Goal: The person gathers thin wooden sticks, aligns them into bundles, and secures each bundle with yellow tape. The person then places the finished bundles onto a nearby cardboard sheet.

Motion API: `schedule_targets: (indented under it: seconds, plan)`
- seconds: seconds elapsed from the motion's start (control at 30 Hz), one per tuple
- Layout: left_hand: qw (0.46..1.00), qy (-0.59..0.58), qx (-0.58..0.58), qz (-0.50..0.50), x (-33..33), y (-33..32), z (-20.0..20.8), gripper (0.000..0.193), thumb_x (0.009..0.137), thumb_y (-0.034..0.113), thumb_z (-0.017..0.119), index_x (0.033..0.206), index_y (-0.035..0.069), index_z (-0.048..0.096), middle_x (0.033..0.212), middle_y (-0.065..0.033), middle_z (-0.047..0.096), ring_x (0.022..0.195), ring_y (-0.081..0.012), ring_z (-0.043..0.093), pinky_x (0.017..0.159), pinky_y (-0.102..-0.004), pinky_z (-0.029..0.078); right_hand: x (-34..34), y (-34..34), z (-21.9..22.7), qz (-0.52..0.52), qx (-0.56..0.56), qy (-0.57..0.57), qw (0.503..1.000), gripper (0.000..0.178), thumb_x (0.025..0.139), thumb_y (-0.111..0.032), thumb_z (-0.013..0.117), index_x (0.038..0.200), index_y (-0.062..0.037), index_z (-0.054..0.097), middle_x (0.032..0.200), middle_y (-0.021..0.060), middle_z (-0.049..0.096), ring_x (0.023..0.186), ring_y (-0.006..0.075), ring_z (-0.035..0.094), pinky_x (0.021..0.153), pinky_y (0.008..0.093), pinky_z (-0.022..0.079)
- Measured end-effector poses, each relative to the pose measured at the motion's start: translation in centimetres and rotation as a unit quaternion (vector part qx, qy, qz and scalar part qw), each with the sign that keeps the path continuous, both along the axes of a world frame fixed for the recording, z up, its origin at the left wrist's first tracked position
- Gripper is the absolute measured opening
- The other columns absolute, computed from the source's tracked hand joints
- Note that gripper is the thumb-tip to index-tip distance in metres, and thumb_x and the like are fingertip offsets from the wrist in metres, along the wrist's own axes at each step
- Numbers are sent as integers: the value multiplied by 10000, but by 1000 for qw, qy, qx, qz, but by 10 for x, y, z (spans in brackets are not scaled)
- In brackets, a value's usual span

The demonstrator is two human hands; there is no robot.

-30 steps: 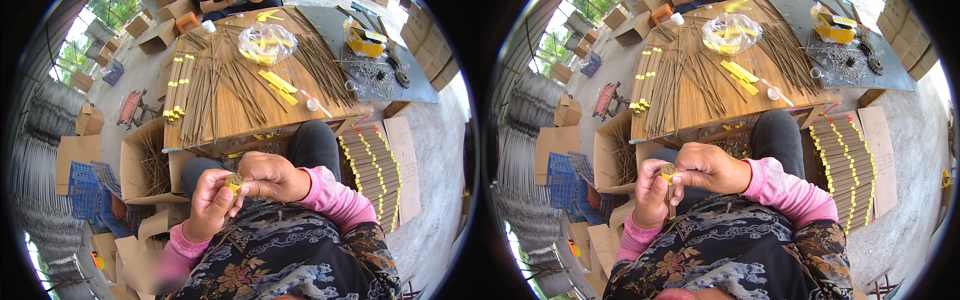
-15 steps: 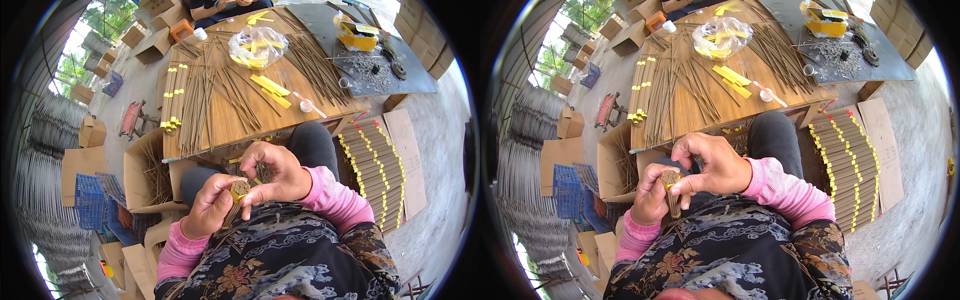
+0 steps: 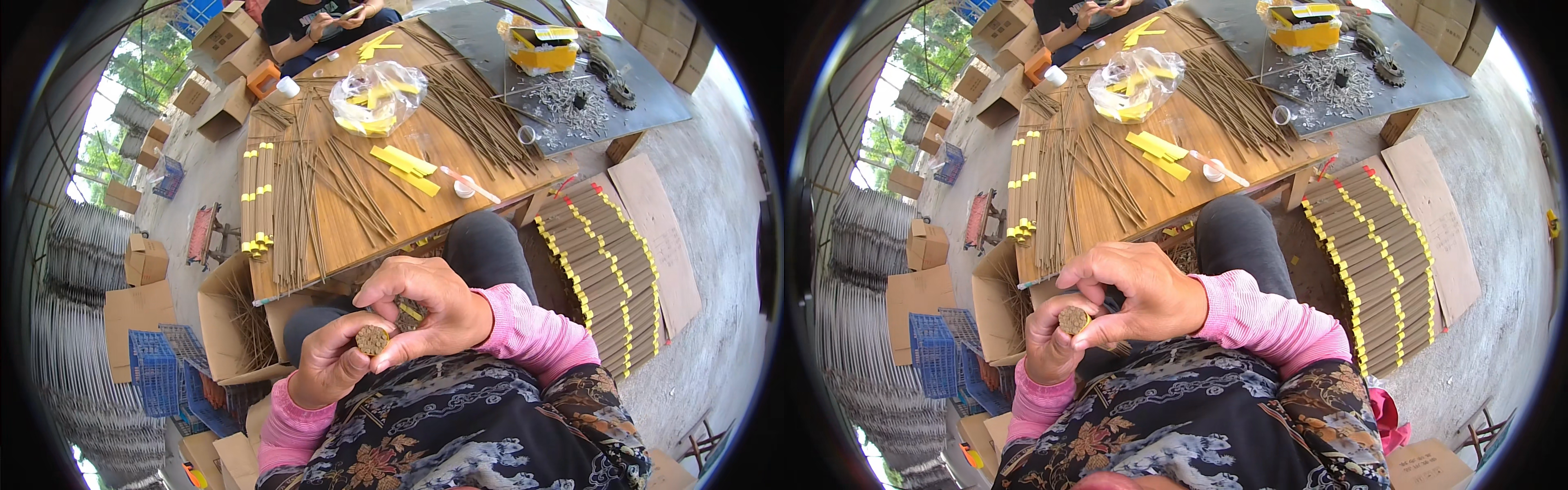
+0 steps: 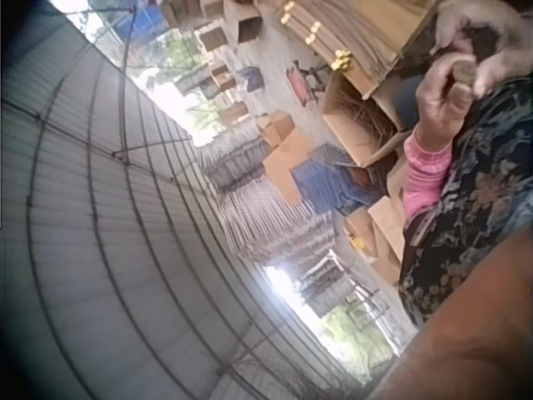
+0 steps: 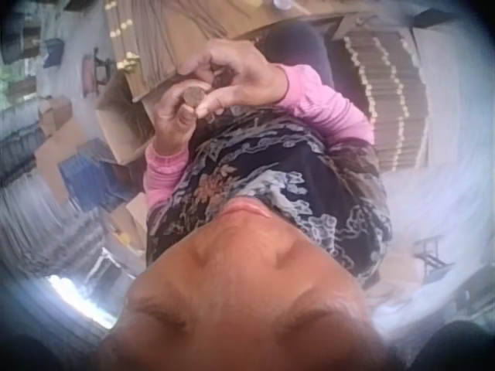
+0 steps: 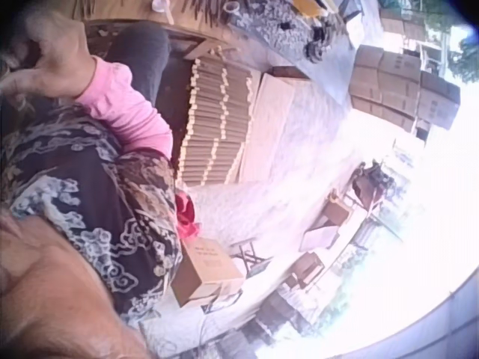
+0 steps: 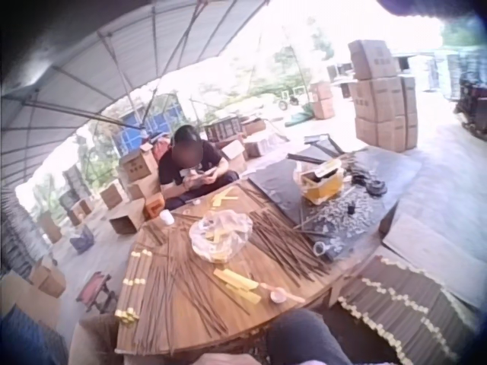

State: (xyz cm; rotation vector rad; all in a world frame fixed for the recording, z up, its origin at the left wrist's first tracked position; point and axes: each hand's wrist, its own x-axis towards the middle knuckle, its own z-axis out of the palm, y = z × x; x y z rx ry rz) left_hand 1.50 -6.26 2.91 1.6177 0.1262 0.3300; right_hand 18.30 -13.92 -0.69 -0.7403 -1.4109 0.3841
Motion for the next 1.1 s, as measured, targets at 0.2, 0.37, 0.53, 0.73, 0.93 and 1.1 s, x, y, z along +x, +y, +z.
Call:
schedule_targets:
  seconds: [0.2, 0.37, 0.53, 0.73, 0.93, 1.1]
  plan:
    - [993, -17, -110, 44, 22, -1, -13, 413, 889, 341, 484, 1058, -35, 473, 832, -49, 531, 657, -66, 465, 592, -190, 402, 17, 9, -13, 11, -42, 1, 999, 464, 673, -305, 744, 992, -29, 550, 739, 44, 525, 694, 187, 532, 635, 292, 428]
    - [986, -75, -87, 123, 31, 14, -16, 414, 859, 367, 534, 1007, -15, 480, 738, -95, 542, 555, -89, 439, 504, -202, 382, 84, 11, -34, -323, -116, -98, 934, 253, 740, -194, 677, 893, -21, 574, 849, 130, 559, 814, 284, 534, 712, 338, 435]
    - [970, -152, -23, 189, 48, 27, -6, 383, 873, 382, 497, 950, 8, 466, 653, -63, 490, 483, -95, 411, 439, -219, 347, 140, 8, -107, -499, -344, -276, 746, 296, 724, -319, 656, 741, -29, 598, 742, 129, 556, 737, 319, 522, 661, 394, 423]
    - [966, -171, -9, 195, 51, 36, -6, 376, 880, 370, 489, 965, 5, 462, 663, -71, 500, 484, -98, 410, 444, -220, 350, 141, 17, -131, -454, -339, -182, 803, 189, 725, -215, 647, 712, -36, 587, 661, 126, 572, 665, 295, 562, 595, 389, 441]
    - [963, -180, -8, 200, 51, 41, -16, 358, 889, 351, 481, 987, 8, 465, 743, -114, 526, 523, -109, 430, 472, -223, 368, 130, -6, -76, -423, -345, -186, 817, 57, 756, -80, 570, 767, -28, 591, 680, 122, 578, 613, 287, 556, 540, 347, 438]
    - [963, -191, -21, 189, 53, 43, -23, 352, 889, 335, 486, 1009, 5, 470, 792, -136, 539, 534, -118, 436, 485, -227, 375, 132, -10, -74, -444, -336, -318, 768, 80, 733, -81, 542, 669, -44, 574, 612, 102, 499, 618, 285, 524, 540, 372, 415]
